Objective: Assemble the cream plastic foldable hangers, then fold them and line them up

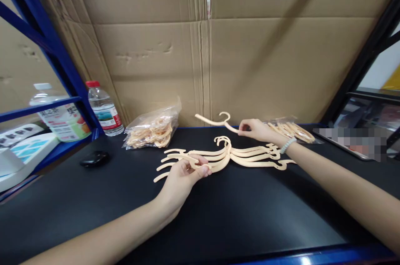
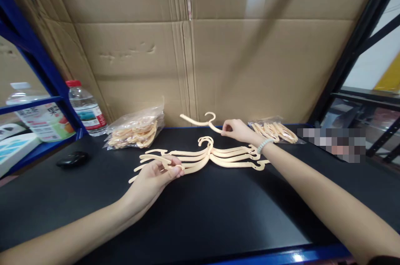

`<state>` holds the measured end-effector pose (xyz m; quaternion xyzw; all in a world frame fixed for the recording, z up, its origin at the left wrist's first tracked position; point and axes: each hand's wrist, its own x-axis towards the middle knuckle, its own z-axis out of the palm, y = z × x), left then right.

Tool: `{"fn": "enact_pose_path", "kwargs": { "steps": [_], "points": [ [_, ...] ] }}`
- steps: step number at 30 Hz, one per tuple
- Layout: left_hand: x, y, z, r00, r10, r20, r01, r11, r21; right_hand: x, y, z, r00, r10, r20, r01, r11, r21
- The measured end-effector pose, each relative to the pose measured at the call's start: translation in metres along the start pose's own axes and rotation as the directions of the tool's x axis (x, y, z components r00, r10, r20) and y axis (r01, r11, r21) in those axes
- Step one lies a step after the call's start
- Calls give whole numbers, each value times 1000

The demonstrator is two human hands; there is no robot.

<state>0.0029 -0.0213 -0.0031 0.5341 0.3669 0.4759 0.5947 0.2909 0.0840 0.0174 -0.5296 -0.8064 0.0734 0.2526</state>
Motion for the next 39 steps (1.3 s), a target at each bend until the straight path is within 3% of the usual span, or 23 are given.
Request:
{"fn": "enact_pose_path", "kwargs": {
  "steps": [5, 11, 14, 20, 27, 39],
  "points": [
    [2, 11, -2, 999, 9, -44, -14, 993, -118, -36, -24, -27, 989, -50, -137, 56, 998, 41],
    [7, 19, -7, 988, 108, -109, -120, 987, -107, -73, -23, -36, 969, -213, -123, 209, 977, -44],
    [8, 19, -8, 987, 109, -122, -121, 988, -92, -74, -18, -37, 954, -242, -179, 242, 970, -18],
    [7, 20, -7, 999, 48, -6, -48, 977, -207, -75, -27, -36, 930, -285, -231, 295, 956, 7],
    [8, 20, -5, 999, 42, 17, -37, 966, -258, -77, -30, -33, 919, -301, -256, 318, 948, 29],
    [10, 26, -4, 980, -111, -165, 66, 964, -258, -74, -38, -34, 907, -318, -274, 346, 936, 59]
  ]
}}
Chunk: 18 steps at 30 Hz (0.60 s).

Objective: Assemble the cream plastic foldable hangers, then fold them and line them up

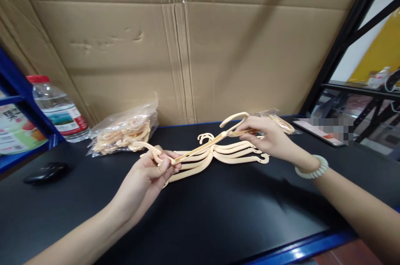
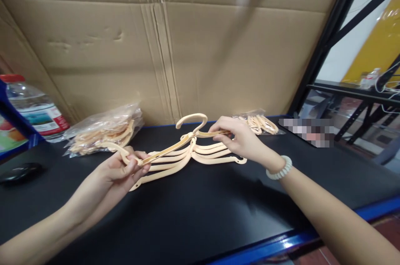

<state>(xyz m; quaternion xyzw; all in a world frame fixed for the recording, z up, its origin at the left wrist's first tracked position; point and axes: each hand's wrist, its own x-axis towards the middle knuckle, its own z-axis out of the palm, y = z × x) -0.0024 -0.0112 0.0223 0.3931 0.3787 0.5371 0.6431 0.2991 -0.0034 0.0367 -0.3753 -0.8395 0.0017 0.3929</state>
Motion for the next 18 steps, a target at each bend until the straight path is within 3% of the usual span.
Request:
{"fn": "enact_pose_path", "kwargs": {
  "steps": [13, 18],
  "points": [
    [5, -3, -2, 999, 34, -4, -33, 995, 94, -2, 3, 1, 997, 70, 15, -70, 997, 14],
    [5, -3, -1, 997, 44, -65, -37, 994, 100, -2, 1, 5, 999, 38, 19, -39, 999, 27]
  ]
}}
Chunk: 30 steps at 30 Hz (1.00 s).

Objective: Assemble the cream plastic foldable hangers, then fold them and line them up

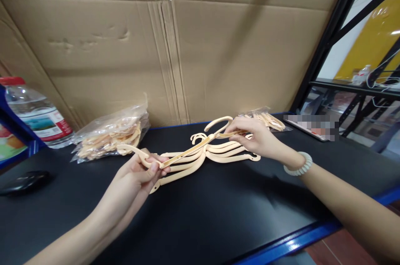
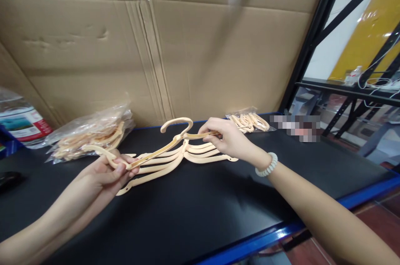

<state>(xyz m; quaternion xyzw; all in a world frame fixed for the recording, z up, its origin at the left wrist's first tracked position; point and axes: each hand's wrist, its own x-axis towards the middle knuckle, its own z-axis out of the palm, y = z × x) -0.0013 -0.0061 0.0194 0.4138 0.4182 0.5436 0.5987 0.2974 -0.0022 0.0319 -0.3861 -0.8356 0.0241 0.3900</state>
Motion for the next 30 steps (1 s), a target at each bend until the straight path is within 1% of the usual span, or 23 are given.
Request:
{"fn": "enact_pose_path", "kwargs": {
  "steps": [2, 5, 8, 13, 15, 20, 22, 24, 26, 28, 30],
  "points": [
    [-1, 1, 1, 999, 10, -30, -10, 1000, 7, 0, -2, 2, 1000, 4, 3, -4, 1000, 0],
    [-2, 3, 2, 997, 57, -44, -56, 998, 25, 0, -7, 4, 1000, 25, 4, -25, 1000, 8],
    [-3, 4, 2, 994, 99, -54, -97, 995, 32, 1, -13, 6, 1000, 19, -10, -19, 1000, 15],
    [3, 1, -1, 978, 195, -74, -193, 981, 27, -1, -22, 11, 999, 49, 13, -50, 998, 45],
    [5, 1, 0, 974, 206, -89, -206, 978, 16, -2, -24, 13, 998, 67, 5, -67, 997, 42],
    [3, 2, 5, 980, 156, -127, -167, 983, -82, -3, -24, 14, 983, 177, -51, -177, 984, 13],
    [1, 3, 6, 981, 118, -154, -137, 984, -117, -3, -23, 14, 978, 195, -69, -196, 981, -7],
    [0, 3, 5, 984, 90, -152, -111, 984, -141, -3, -21, 15, 977, 195, -82, -197, 980, -19],
    [-1, 4, 4, 989, 76, -125, -96, 983, -156, -4, -20, 15, 978, 188, -93, -190, 982, -21],
    [-3, 3, 3, 996, 48, -81, -58, 990, -132, -4, -18, 16, 978, 185, -95, -187, 982, -19],
    [-7, 1, 3, 1000, 16, 24, -15, 999, -32, -4, -17, 16, 976, 195, -97, -197, 980, -15]
  ]
}}
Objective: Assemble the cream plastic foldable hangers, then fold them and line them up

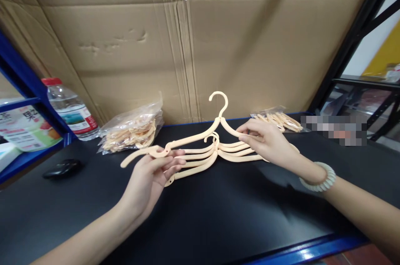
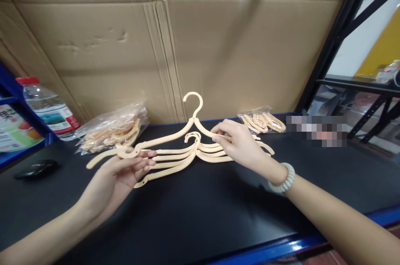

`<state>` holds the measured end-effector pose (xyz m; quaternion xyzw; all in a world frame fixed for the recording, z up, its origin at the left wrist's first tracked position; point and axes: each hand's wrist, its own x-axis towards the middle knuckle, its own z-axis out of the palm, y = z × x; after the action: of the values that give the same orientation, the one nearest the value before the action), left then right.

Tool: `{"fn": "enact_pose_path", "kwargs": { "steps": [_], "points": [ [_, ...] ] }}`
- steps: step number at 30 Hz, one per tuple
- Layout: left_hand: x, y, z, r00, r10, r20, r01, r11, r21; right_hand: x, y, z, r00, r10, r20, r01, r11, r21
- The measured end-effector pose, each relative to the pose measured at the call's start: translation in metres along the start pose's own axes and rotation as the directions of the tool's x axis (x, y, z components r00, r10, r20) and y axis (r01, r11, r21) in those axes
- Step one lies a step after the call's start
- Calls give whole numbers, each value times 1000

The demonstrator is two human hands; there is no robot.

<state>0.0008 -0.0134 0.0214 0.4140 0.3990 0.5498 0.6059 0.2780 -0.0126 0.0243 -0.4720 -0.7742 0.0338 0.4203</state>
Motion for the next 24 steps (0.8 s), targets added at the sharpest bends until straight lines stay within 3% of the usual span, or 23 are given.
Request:
{"fn": "enact_pose_path", "kwargs": {
  "steps": [2, 4, 6, 8, 9, 10, 11, 14, 16, 21, 24],
  "points": [
    [-9, -4, 1, 981, 0, 193, -40, 979, 201, 1, 1, -2, 1000, 4, 18, -4, 1000, 4],
    [-23, -9, 2, 896, 62, 440, -264, 871, 414, 1, 0, -4, 996, -2, 85, 1, 1000, 14],
    [-36, -14, 2, 718, 167, 676, -593, 656, 468, 1, -1, -5, 980, -1, 198, -5, 1000, 27],
    [-46, -17, 3, 476, 183, 860, -823, 439, 362, 0, -1, -5, 955, 13, 297, -22, 999, 27],
    [-49, -17, 3, 388, 175, 905, -881, 357, 309, -1, -2, -4, 942, 21, 335, -28, 999, 16],
    [-51, -17, 3, 347, 169, 923, -911, 296, 288, -3, -2, -2, 929, 29, 368, -32, 1000, 0],
    [-51, -17, 4, 348, 157, 924, -919, 249, 304, -4, -3, -1, 917, 37, 398, -33, 999, -18],
    [-49, -16, 4, 505, 95, 858, -860, 141, 490, -9, -4, 2, 877, 49, 479, -18, 997, -69],
    [-47, -16, 1, 578, 13, 816, -815, 72, 575, -10, -5, 3, 862, 43, 505, 11, 995, -104],
    [-41, -27, -9, 661, 0, 750, -749, -53, 660, -12, -9, 2, 853, 39, 521, 101, 966, -238],
    [-31, -33, -14, 717, 50, 695, -688, -109, 718, -19, -10, 10, 884, 72, 462, 89, 944, -319]
  ]
}}
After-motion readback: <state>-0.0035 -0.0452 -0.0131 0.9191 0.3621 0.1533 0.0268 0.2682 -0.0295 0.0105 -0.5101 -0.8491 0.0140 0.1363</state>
